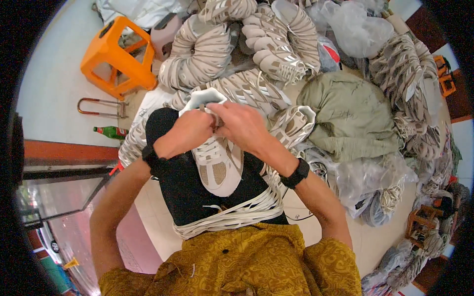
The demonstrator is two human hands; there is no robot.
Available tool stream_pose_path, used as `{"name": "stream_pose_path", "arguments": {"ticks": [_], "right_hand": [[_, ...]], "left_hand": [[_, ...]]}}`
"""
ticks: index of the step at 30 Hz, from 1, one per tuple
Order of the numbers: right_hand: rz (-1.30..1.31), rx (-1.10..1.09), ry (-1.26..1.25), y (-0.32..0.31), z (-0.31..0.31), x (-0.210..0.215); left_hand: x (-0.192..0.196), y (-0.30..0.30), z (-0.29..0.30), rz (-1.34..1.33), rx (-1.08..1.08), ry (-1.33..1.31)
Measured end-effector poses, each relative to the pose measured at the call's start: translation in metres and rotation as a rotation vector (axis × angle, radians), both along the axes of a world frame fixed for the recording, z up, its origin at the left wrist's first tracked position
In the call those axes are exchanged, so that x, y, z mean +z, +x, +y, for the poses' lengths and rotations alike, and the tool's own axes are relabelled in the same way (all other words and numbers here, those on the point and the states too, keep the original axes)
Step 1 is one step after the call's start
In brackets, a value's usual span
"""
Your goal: Lacing a new beige and white sneaker in a shoe manufacturing facility.
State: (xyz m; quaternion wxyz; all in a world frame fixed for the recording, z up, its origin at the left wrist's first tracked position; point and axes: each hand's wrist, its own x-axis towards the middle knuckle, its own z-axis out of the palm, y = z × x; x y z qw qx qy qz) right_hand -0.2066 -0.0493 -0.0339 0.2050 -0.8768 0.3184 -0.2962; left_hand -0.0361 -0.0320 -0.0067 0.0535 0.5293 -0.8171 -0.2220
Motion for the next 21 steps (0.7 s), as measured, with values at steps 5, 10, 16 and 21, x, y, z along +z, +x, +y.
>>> {"name": "stream_pose_path", "arguments": {"ticks": [5,10,16,21], "right_hand": [[0.029,0.068,0.104,0.002,-0.004,0.011],[-0.18,0.118,-0.178,0.027,0.024,0.037],[-0.343,0.212,0.081,0.049,0.013,0.032],[-0.979,-0.252,0.686,-0.067,-0.074,0.041]], "left_hand": [[0.084,0.053,0.028,0.648,0.463,0.573],[0.114,0.062,0.067,1.123,0.696,0.506],[0.081,0.053,0.057,1.45,0.502,0.324],[0.04,0.153,0.071,2.384,0.512,0.104]]}}
